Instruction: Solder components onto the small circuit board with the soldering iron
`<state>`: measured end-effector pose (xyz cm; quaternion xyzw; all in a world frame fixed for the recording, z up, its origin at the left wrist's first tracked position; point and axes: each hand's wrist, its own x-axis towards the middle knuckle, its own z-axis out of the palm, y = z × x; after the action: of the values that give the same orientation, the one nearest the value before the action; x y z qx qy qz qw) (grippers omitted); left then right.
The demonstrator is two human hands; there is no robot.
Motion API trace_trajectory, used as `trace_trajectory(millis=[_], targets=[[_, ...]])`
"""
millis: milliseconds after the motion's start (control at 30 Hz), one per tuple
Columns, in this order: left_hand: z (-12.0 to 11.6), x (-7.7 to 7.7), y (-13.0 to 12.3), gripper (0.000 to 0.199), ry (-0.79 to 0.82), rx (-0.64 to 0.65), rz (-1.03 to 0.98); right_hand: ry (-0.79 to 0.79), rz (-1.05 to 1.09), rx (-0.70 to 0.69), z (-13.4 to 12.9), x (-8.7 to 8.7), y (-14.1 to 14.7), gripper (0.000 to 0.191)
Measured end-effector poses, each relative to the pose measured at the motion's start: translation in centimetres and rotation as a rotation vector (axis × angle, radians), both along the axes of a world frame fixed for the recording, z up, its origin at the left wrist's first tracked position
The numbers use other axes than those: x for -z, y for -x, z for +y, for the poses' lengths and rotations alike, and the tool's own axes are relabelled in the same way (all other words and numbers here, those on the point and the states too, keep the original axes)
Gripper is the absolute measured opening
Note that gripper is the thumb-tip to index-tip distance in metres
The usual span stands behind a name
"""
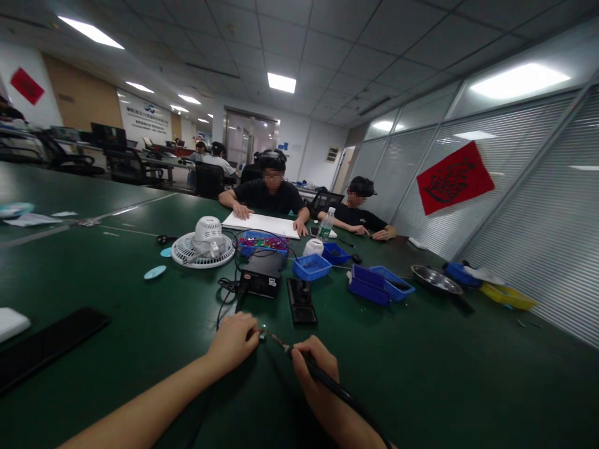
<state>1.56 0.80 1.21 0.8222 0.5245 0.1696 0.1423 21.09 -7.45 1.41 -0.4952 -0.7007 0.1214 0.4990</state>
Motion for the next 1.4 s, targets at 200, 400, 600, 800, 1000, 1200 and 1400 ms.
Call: trace_trajectory(millis=[200,400,600,800,1000,1200,1400], targets=[[0.0,0.2,0.1,0.017,-0.021,0.006,-0.004,-0.01,-0.026,-0.004,0.1,0.2,0.1,0.022],[0.1,0.4,0.0,0.017,-0.015,0.011,-0.007,-0.011,-0.021,-0.011,0.2,0.3,0.1,0.02],[0.3,0.7,0.1,0.017,-0.021,0.025,-0.014,0.004,-0.024,-0.021,0.2,0.4,0.2,0.019],[0.2,0.7,0.1,0.017,-0.016,0.024,-0.019,-0.075,-0.044,0.004,0.7,1.2,0.0,0.014],[0.3,0.9,0.1,0.016,-0.009,0.025,-0.021,-0.197,-0.108,-0.037,0.8,1.1,-0.1,0.005],[0.4,1.1,0.1,0.015,-0.006,0.025,-0.032,-0.212,-0.105,-0.054,0.8,1.0,-0.1,0.005],[0.4,1.0,0.0,0.018,0.012,0.021,-0.016,-0.189,-0.122,-0.038,0.4,0.6,-0.1,0.006]])
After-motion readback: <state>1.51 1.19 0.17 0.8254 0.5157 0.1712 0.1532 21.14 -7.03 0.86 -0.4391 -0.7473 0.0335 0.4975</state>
